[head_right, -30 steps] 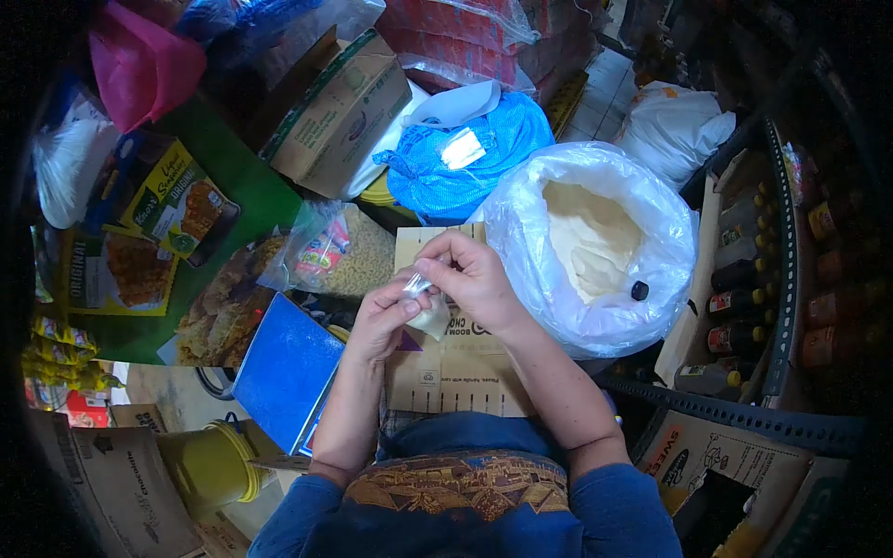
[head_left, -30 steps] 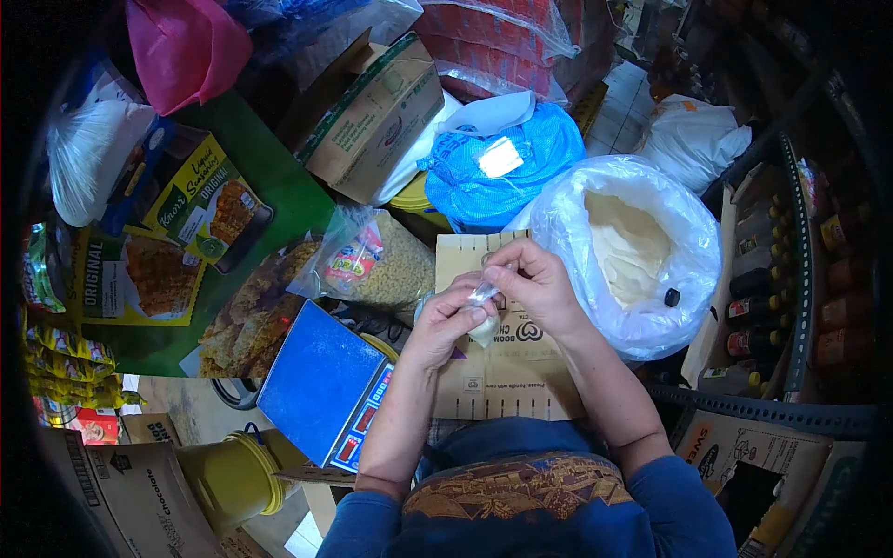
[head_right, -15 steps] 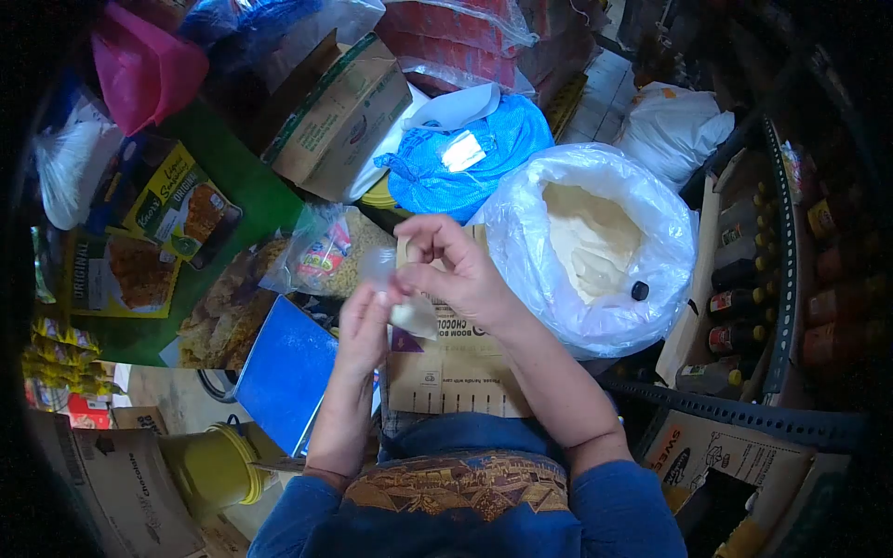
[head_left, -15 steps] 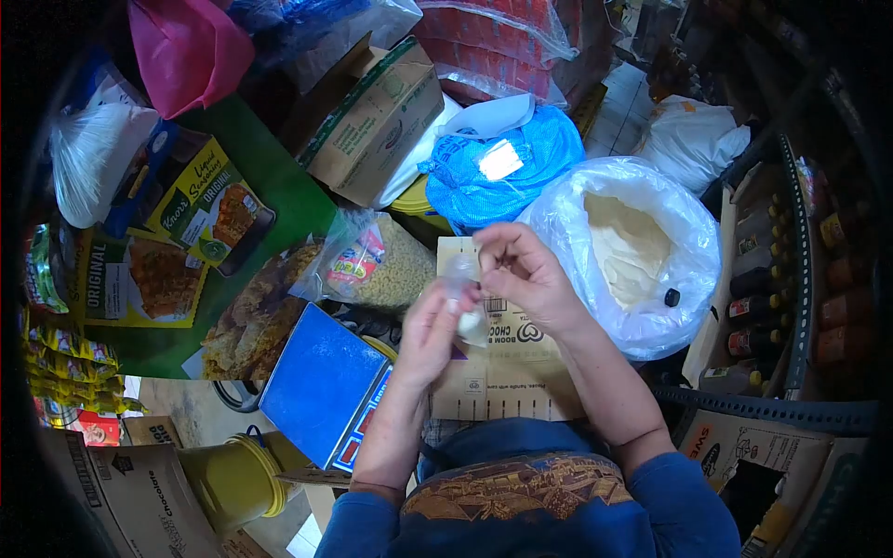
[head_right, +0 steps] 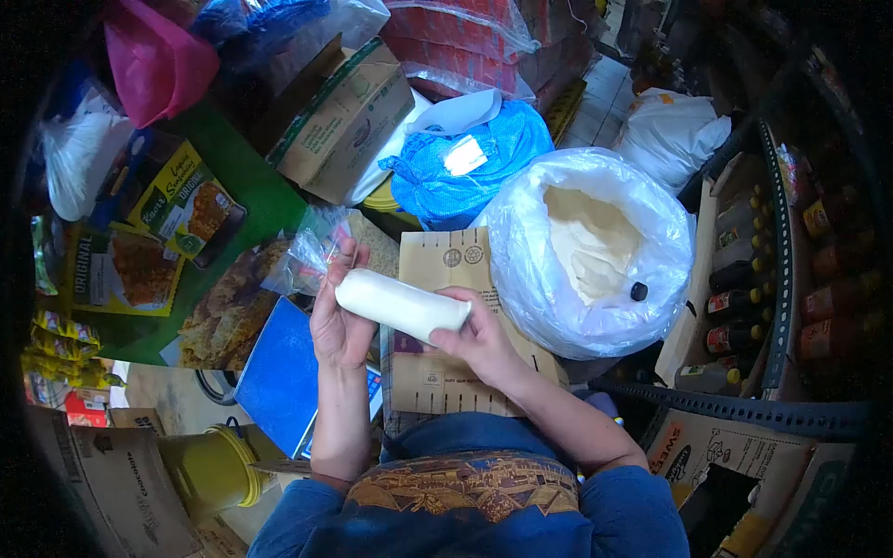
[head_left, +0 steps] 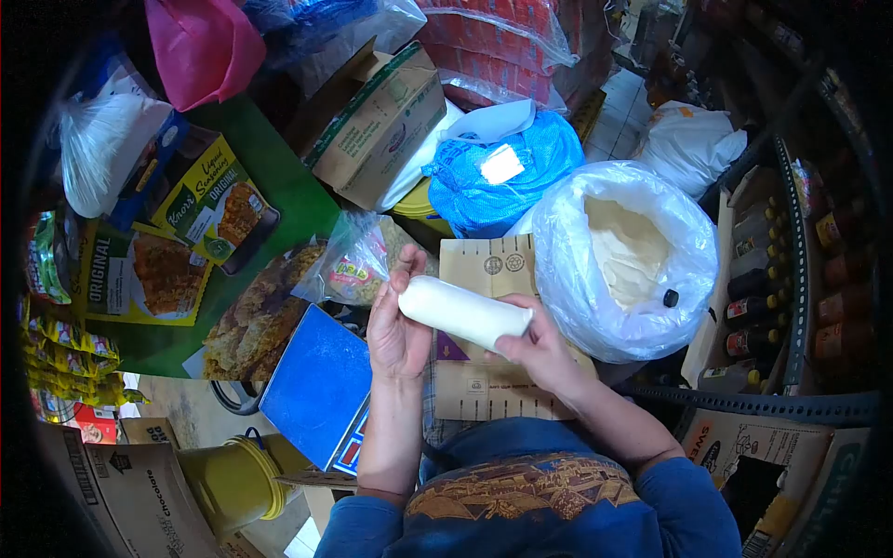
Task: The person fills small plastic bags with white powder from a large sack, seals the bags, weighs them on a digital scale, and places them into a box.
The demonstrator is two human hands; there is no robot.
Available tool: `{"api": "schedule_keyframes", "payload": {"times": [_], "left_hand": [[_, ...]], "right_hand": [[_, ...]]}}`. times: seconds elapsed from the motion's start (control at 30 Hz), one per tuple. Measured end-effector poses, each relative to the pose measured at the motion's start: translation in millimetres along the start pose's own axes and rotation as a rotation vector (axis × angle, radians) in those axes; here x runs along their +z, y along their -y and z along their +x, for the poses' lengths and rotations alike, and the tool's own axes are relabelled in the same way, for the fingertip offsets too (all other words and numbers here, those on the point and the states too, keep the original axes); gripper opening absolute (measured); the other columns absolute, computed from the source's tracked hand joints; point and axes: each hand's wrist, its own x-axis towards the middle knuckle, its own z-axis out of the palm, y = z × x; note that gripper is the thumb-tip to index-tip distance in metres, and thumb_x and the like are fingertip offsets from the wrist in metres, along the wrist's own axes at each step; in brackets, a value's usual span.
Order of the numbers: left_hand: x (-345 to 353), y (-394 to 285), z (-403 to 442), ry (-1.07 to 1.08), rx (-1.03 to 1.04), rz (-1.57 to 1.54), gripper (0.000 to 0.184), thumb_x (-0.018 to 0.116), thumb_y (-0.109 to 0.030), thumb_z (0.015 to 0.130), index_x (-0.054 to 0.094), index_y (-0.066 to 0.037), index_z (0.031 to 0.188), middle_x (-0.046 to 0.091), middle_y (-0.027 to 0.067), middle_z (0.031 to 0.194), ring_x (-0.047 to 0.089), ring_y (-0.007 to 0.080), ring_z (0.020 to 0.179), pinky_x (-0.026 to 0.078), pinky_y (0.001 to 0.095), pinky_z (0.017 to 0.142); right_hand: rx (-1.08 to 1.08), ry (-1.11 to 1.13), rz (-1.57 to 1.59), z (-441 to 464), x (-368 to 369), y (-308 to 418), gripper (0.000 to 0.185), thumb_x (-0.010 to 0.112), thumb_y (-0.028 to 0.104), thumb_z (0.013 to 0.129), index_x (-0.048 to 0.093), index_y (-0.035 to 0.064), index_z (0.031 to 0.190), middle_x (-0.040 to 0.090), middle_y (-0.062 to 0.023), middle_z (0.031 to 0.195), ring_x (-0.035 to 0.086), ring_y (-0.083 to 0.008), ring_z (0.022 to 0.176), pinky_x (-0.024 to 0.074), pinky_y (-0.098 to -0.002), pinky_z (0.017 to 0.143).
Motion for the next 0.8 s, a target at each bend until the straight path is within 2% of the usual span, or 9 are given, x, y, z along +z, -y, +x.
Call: {"api": "schedule_keyframes", "payload": {"times": [0.07, 0.23, 0.3, 0.5, 0.53, 0.6, 0.7, 0.73, 0.8], "left_hand": [[-7.8, 2.8, -1.2, 0.014, 0.023, -0.072, 0.023, 0.061, -0.016, 0.093, 0.063, -0.007, 0.113, 0.052, 0.0127, 0.135, 0.051, 0.0295, 0.123, 0.040, 0.0470, 0.107], [-5.5, 7.6, -5.4, -0.023, -0.124, -0.183, 0.013, 0.060, -0.020, 0.093, 0.062, -0.008, 0.099, 0.058, 0.0090, 0.125, 0.049, 0.0270, 0.125, 0.043, 0.0446, 0.104], [-5.3, 10.2, -6.8, -0.045, -0.083, -0.153, 0.013, 0.059, -0.021, 0.094, 0.061, -0.009, 0.097, 0.059, 0.0092, 0.121, 0.054, 0.0267, 0.118, 0.045, 0.0459, 0.101], [-0.9, 14.9, -20.4, -0.035, -0.058, -0.040, 0.015, 0.057, -0.025, 0.096, 0.058, -0.009, 0.094, 0.059, 0.0089, 0.116, 0.054, 0.0248, 0.112, 0.045, 0.0443, 0.098], [1.4, 9.0, -22.4, -0.024, -0.068, 0.072, 0.016, 0.057, -0.025, 0.096, 0.058, -0.010, 0.092, 0.059, 0.0093, 0.117, 0.054, 0.0247, 0.113, 0.045, 0.0443, 0.097], [-1.4, 8.2, -28.9, -0.019, -0.081, 0.183, 0.016, 0.057, -0.025, 0.096, 0.057, -0.010, 0.091, 0.059, 0.0097, 0.118, 0.054, 0.0246, 0.114, 0.046, 0.0443, 0.095], [-18.5, 19.7, -38.9, 0.065, -0.067, 0.415, 0.016, 0.056, -0.023, 0.095, 0.059, -0.008, 0.093, 0.059, 0.0118, 0.118, 0.054, 0.0263, 0.114, 0.044, 0.0407, 0.095], [-23.4, 23.4, -42.5, 0.196, 0.032, 0.840, 0.017, 0.056, -0.024, 0.094, 0.059, -0.007, 0.094, 0.059, 0.0127, 0.116, 0.053, 0.0283, 0.114, 0.042, 0.0403, 0.097], [-31.6, 33.5, -50.6, 0.332, 0.130, 1.258, 0.018, 0.056, -0.024, 0.094, 0.059, -0.006, 0.094, 0.058, 0.0137, 0.114, 0.053, 0.0304, 0.113, 0.040, 0.0400, 0.100]], "right_hand": [[-0.497, -0.101, -0.894, -4.8, -3.8, 4.6, 0.060, 0.079, 0.010, 0.076, 0.047, 0.0078, 0.127, 0.055, -0.0163, 0.119, 0.059, -0.0300, 0.106, 0.0469, -0.0420, 0.093], [-0.976, 0.004, -1.429, -0.6, -25.4, 7.8, 0.063, 0.079, 0.015, 0.076, 0.046, 0.0082, 0.130, 0.052, -0.0149, 0.125, 0.053, -0.0329, 0.116, 0.0402, -0.0453, 0.100], [-0.395, 0.000, -0.865, -8.7, -17.7, 12.7, 0.060, 0.074, 0.015, 0.082, 0.044, 0.0053, 0.133, 0.052, -0.0140, 0.125, 0.053, -0.0302, 0.115, 0.0396, -0.0426, 0.101], [0.333, -0.040, 0.150, -7.0, -18.8, -3.0, 0.057, 0.069, 0.026, 0.087, 0.045, 0.0009, 0.133, 0.047, -0.0149, 0.132, 0.048, -0.0261, 0.122, 0.0369, -0.0379, 0.104], [0.333, -0.035, 0.150, -8.2, -17.6, -3.4, 0.057, 0.069, 0.026, 0.087, 0.045, 0.0009, 0.133, 0.047, -0.0149, 0.132, 0.048, -0.0261, 0.122, 0.0369, -0.0379, 0.104], [-0.189, 0.026, -0.929, -15.5, -15.3, -4.9, 0.060, 0.065, 0.037, 0.090, 0.045, 0.0020, 0.134, 0.048, -0.0129, 0.133, 0.050, -0.0262, 0.120, 0.0376, -0.0390, 0.103], [-0.371, -0.115, -1.170, -17.6, -14.5, -11.5, 0.048, 0.056, 0.039, 0.096, 0.054, 0.0004, 0.124, 0.059, -0.0118, 0.119, 0.055, -0.0261, 0.113, 0.0395, -0.0367, 0.100], [-0.372, -0.114, -1.172, -19.9, -20.2, -15.4, 0.048, 0.056, 0.039, 0.096, 0.054, 0.0004, 0.124, 0.059, -0.0118, 0.119, 0.055, -0.0261, 0.113, 0.0395, -0.0367, 0.100], [0.333, -0.053, -0.403, -26.3, -32.1, -18.5, 0.046, 0.052, 0.040, 0.098, 0.056, -0.0010, 0.117, 0.066, -0.0111, 0.100, 0.063, -0.0252, 0.098, 0.0478, -0.0335, 0.089]]}}
